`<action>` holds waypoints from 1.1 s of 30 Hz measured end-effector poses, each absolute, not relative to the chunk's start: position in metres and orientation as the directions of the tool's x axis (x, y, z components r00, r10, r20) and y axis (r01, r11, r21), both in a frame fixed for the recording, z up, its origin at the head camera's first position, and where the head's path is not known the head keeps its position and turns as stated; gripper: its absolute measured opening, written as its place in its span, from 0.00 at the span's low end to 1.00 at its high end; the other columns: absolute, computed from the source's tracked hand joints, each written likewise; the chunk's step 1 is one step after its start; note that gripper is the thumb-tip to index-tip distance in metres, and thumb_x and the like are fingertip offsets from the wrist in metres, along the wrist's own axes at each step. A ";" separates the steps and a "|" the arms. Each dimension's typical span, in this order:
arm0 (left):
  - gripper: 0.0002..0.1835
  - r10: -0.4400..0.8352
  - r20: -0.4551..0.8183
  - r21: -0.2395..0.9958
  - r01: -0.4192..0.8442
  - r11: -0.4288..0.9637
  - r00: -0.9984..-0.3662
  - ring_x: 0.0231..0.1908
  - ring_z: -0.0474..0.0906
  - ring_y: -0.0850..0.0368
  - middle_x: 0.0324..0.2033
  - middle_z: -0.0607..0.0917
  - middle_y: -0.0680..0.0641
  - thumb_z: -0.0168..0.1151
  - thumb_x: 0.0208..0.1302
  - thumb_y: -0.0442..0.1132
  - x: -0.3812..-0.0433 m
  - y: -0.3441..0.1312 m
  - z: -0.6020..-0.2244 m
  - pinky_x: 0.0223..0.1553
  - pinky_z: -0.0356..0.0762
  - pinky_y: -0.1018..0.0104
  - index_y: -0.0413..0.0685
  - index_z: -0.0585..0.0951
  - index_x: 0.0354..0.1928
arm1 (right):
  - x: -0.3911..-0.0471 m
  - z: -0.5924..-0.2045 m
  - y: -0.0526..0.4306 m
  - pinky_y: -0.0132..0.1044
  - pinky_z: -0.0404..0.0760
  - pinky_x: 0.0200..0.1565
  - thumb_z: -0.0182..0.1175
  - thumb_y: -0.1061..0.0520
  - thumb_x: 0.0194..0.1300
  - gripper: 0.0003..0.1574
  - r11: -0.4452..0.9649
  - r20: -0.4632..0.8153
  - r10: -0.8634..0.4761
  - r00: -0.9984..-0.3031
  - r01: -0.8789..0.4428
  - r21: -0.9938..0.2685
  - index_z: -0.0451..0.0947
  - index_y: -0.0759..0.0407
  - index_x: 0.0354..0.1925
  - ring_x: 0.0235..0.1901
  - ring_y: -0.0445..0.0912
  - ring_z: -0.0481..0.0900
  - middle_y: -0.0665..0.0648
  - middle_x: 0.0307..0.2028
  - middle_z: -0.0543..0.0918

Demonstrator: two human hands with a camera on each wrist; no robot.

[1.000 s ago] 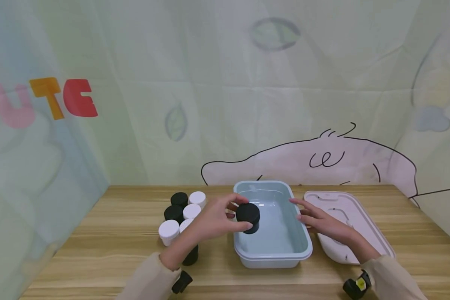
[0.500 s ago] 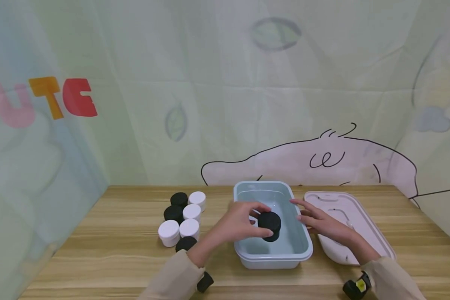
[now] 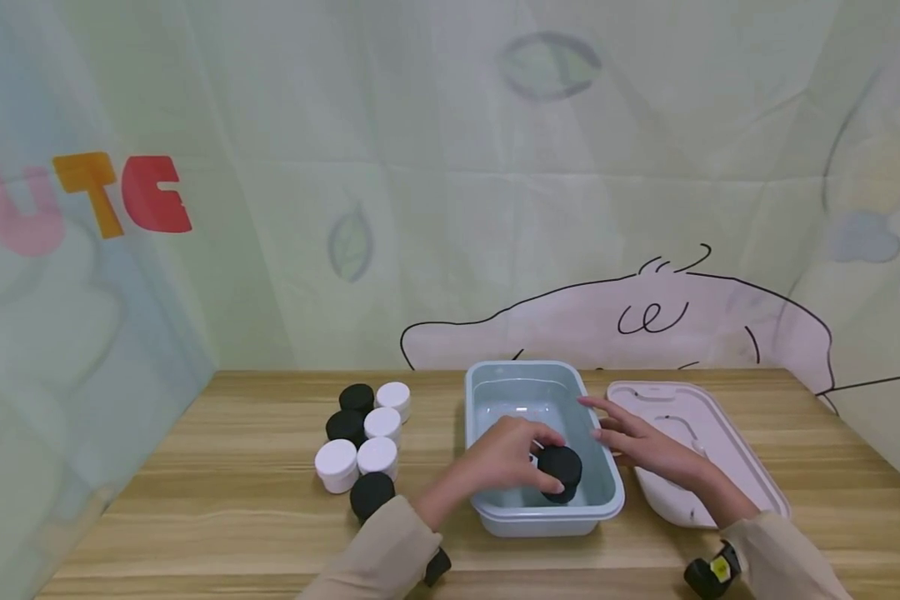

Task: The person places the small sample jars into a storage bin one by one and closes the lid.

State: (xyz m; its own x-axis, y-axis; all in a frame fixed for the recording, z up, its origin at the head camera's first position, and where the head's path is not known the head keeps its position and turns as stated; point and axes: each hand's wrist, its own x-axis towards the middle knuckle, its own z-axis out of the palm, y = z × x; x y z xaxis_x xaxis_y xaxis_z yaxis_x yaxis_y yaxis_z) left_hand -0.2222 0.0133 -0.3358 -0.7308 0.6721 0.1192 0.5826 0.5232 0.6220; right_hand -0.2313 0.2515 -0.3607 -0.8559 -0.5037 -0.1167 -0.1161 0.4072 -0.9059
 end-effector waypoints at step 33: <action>0.25 0.742 0.006 0.522 0.635 0.569 -0.670 0.41 0.79 0.66 0.44 0.83 0.51 0.72 0.46 0.41 -0.219 0.026 -0.337 0.42 0.71 0.80 0.44 0.79 0.49 | -0.234 -0.362 0.250 0.53 0.72 0.51 0.43 0.49 0.71 0.35 0.411 -0.111 -0.512 -0.852 -0.129 -0.902 0.43 0.53 0.70 0.59 0.62 0.62 0.74 0.64 0.52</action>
State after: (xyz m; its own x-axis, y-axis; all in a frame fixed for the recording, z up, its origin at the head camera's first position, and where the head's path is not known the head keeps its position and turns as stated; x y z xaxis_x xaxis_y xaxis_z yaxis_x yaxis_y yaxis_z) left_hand -0.2190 0.0259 -0.3365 -0.6702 0.7421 0.0057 0.6351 0.5695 0.5219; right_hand -0.2338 0.2499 -0.3618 -0.8518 -0.5118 -0.1114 -0.1292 0.4114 -0.9023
